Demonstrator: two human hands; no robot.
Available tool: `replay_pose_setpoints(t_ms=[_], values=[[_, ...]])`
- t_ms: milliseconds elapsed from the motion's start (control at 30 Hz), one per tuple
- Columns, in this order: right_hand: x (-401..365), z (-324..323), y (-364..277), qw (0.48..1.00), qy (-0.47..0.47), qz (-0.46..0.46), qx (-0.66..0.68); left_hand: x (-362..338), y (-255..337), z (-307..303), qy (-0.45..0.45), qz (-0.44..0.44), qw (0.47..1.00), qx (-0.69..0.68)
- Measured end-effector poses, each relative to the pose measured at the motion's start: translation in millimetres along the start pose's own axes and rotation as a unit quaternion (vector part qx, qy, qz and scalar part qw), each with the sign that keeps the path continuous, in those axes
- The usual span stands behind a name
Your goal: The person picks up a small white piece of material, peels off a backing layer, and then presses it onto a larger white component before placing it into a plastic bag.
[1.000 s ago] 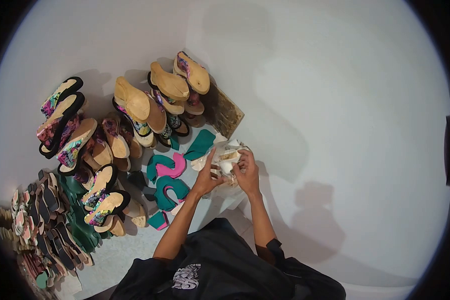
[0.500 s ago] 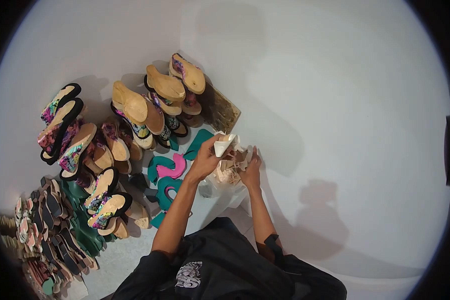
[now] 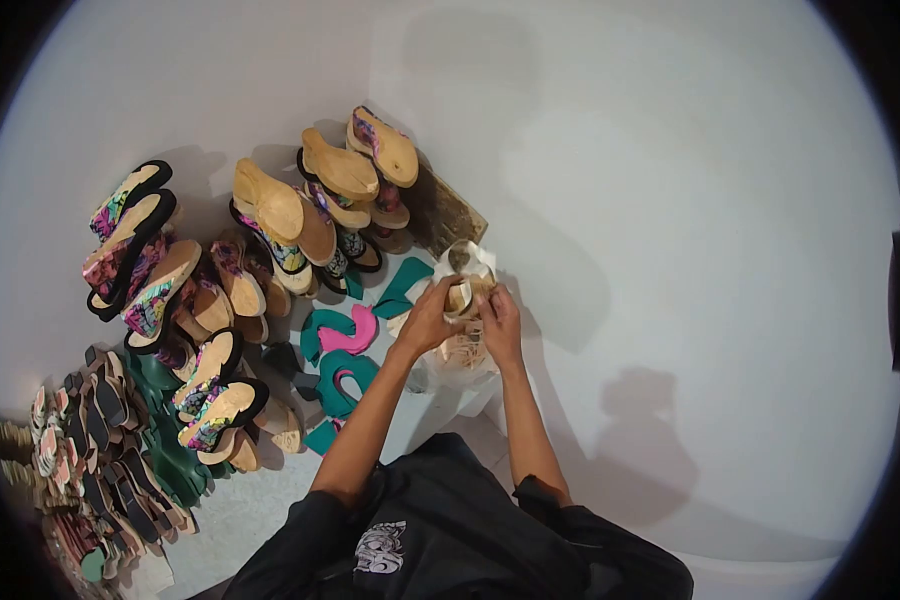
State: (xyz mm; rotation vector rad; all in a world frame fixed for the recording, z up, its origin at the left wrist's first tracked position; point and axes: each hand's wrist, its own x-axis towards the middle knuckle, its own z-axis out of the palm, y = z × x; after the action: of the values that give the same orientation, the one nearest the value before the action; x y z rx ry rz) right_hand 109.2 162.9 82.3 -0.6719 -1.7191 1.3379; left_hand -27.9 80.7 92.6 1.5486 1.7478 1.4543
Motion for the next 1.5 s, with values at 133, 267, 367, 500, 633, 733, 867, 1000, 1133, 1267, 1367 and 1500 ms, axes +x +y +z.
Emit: replay_pose_setpoints(t_ms=[133, 267, 367, 500, 633, 733, 867, 1000, 1133, 1267, 1367, 1500], values=[[12, 11, -40, 1.0, 0.021, -0.011, -0.005, 25, 13, -4, 0.047, 0.034, 0.997, 0.049], [11, 8, -69, 0.986, 0.094, -0.102, -0.088, 50, 21, -18, 0.184, 0.065, 0.979, 0.059], [-3, 0, -57, 0.993, 0.087, -0.007, -0.081, 71, 31, -35, 0.238, 0.069, 0.965, 0.079], [-25, -5, -14, 0.985, 0.047, 0.087, -0.14, 79, -26, -17, 0.209, 0.025, 0.971, 0.111], [-51, -3, 15, 0.964, -0.002, 0.145, -0.223, 63, -77, -8, -0.012, -0.127, 0.991, 0.034], [-67, -11, 42, 0.939, -0.086, 0.154, -0.294, 48, -104, -7, -0.027, -0.117, 0.989, 0.091], [-93, -15, 74, 0.91, -0.202, 0.076, -0.354, -1, -97, -3, 0.014, -0.124, 0.988, 0.091], [-99, -13, 81, 0.858, -0.319, 0.161, -0.368, -54, -59, 8, -0.039, -0.168, 0.985, -0.004], [-78, 1, 68, 0.866, -0.189, 0.185, -0.425, -82, -61, 25, -0.18, -0.112, 0.976, -0.045], [-57, 0, 115, 0.909, -0.229, 0.087, -0.338, -99, -70, 37, -0.266, -0.081, 0.96, 0.022], [-58, 11, 116, 0.877, -0.138, 0.043, -0.458, -108, -77, 41, -0.278, -0.086, 0.955, 0.058], [-49, 18, 90, 0.853, -0.111, 0.147, -0.488, -114, -81, 42, -0.292, -0.092, 0.949, 0.067]])
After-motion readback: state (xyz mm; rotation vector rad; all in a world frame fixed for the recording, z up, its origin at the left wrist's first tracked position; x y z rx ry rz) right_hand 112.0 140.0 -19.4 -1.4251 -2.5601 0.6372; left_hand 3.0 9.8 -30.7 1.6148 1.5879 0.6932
